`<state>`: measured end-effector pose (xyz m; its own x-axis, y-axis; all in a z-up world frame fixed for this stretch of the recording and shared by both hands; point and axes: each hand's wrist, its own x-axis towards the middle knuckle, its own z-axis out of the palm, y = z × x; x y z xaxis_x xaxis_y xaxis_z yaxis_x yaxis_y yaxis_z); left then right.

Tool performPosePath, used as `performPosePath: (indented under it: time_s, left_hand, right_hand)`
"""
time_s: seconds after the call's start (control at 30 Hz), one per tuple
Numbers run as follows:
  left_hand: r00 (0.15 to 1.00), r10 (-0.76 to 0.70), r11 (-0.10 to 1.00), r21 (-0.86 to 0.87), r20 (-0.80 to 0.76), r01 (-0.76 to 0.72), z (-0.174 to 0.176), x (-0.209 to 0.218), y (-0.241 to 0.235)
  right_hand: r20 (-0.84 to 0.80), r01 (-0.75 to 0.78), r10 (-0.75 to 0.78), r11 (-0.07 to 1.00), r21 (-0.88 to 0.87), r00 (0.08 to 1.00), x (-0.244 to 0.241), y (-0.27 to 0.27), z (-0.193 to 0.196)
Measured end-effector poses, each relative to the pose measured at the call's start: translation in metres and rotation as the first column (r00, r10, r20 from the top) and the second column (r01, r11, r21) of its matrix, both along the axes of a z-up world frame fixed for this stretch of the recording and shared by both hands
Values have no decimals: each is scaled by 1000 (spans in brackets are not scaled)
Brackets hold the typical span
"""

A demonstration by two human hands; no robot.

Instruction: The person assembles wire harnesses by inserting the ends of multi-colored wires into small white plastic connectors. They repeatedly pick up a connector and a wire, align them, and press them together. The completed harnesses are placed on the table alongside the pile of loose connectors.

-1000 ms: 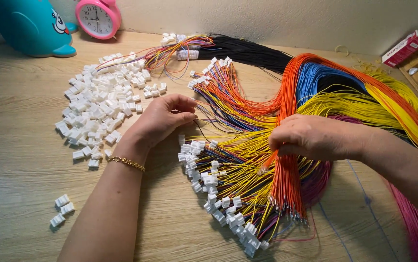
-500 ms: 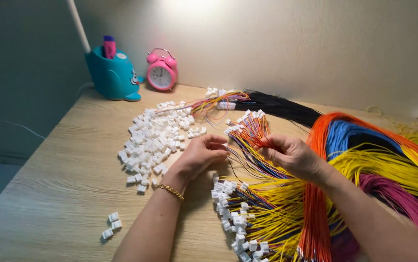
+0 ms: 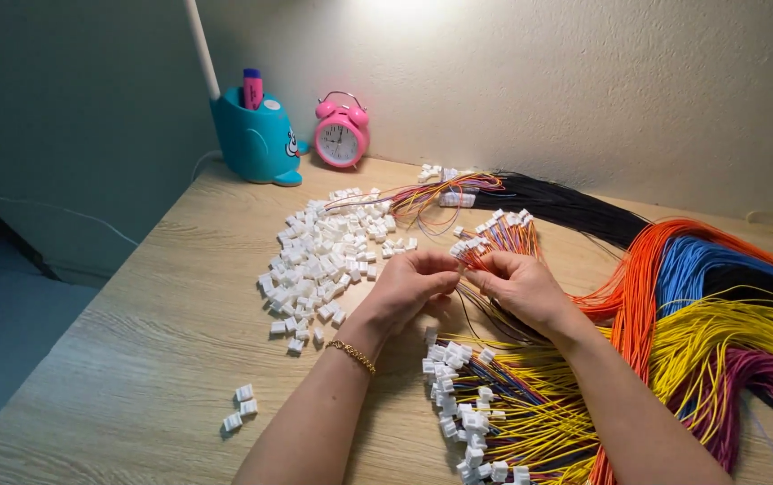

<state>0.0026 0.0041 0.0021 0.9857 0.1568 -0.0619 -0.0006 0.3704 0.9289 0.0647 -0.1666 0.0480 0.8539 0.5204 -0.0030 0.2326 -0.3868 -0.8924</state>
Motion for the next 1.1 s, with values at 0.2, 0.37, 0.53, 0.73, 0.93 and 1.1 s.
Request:
performPosePath:
  time_s: [0.2, 0.37, 0.53, 0.73, 0.93, 1.1]
  left_hand:
    - [1000, 16, 1000, 18, 10, -16, -12, 10, -1]
    - [1000, 23, 999, 41, 6, -23, -7, 2, -3]
    - [1000, 3, 997, 80, 6, -3, -1, -1, -5]
    - [1000, 21, 995, 93, -6, -20, -1, 0, -8]
    - [999, 31, 995, 94, 16, -32, -15, 8, -8]
    - [999, -6, 999, 44, 51, 4, -27, 14, -6]
  right_hand:
    - [57, -7, 5, 1000, 26, 998, -9, -3, -2]
    - [92, 10, -10, 1000, 8, 996, -14, -7, 0]
    - [124, 33, -32, 999, -5, 992, -14, -7, 2]
    - [141, 41, -30, 996, -77, 990, -13, -5, -1]
    - [14, 34, -35, 997, 64, 999, -2, -7, -15]
    - [-11, 65, -65, 994, 93, 998, -9, -9, -9]
